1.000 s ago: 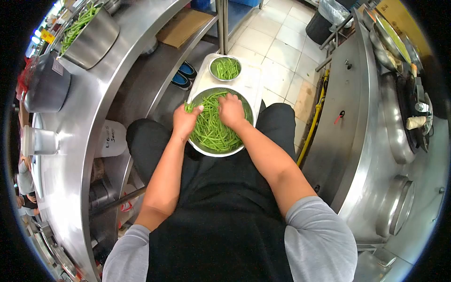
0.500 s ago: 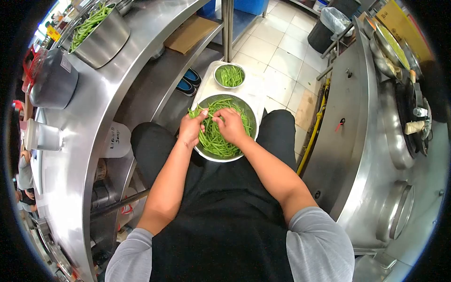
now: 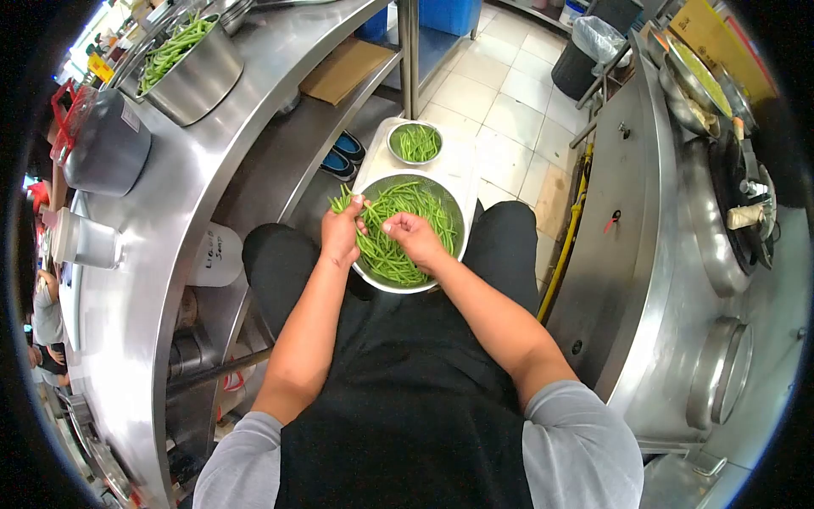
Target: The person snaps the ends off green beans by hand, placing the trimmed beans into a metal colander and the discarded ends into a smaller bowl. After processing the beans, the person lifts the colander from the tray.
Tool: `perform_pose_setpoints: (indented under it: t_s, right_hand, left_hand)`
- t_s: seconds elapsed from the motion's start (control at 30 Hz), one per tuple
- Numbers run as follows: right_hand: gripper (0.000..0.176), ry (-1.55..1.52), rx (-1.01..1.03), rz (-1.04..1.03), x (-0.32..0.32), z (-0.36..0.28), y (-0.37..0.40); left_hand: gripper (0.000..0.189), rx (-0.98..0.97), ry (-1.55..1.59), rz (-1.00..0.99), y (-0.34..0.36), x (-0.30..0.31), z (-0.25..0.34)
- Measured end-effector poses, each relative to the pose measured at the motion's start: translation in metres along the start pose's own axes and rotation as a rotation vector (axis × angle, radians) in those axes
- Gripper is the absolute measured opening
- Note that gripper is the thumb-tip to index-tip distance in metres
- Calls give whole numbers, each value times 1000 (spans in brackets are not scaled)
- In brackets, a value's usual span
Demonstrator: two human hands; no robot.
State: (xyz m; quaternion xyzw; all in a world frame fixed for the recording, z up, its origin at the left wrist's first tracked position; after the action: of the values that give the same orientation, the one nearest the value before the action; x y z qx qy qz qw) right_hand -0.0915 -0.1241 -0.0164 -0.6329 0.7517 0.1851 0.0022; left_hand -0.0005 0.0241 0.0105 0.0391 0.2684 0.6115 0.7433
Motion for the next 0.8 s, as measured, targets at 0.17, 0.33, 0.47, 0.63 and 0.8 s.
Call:
perform_pose_setpoints:
  t_s: [0.17, 0.33, 0.47, 0.63, 0.8]
  right_hand:
    - [8, -100, -105, 67, -11, 6, -7]
    - [7, 161, 396, -141, -37, -41, 31]
    - [7, 450, 576, -262, -46, -63, 55]
    - [28, 1317, 238, 139, 21, -20, 28]
    - [32, 383, 126, 126, 42, -18, 1]
  left_hand:
    - [12, -24, 51, -12, -1, 2, -5]
    - [9, -73, -141, 36, 14, 1, 2]
    - [12, -296, -425, 34, 14, 1, 1]
    - [26, -331, -676, -17, 25, -2, 14]
    - [25, -421, -938, -300, 28, -4, 11]
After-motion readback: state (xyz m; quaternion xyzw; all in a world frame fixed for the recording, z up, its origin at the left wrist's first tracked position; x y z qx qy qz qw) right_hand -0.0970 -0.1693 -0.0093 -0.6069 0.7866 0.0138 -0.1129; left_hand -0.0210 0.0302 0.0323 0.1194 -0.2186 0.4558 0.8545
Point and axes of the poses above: each hand's wrist, its own y-axis away from the middle knuckle, its own x-axis out of the back of the hand, z = x × y, the point moved 1 cm from there along -y, towards the middle knuckle
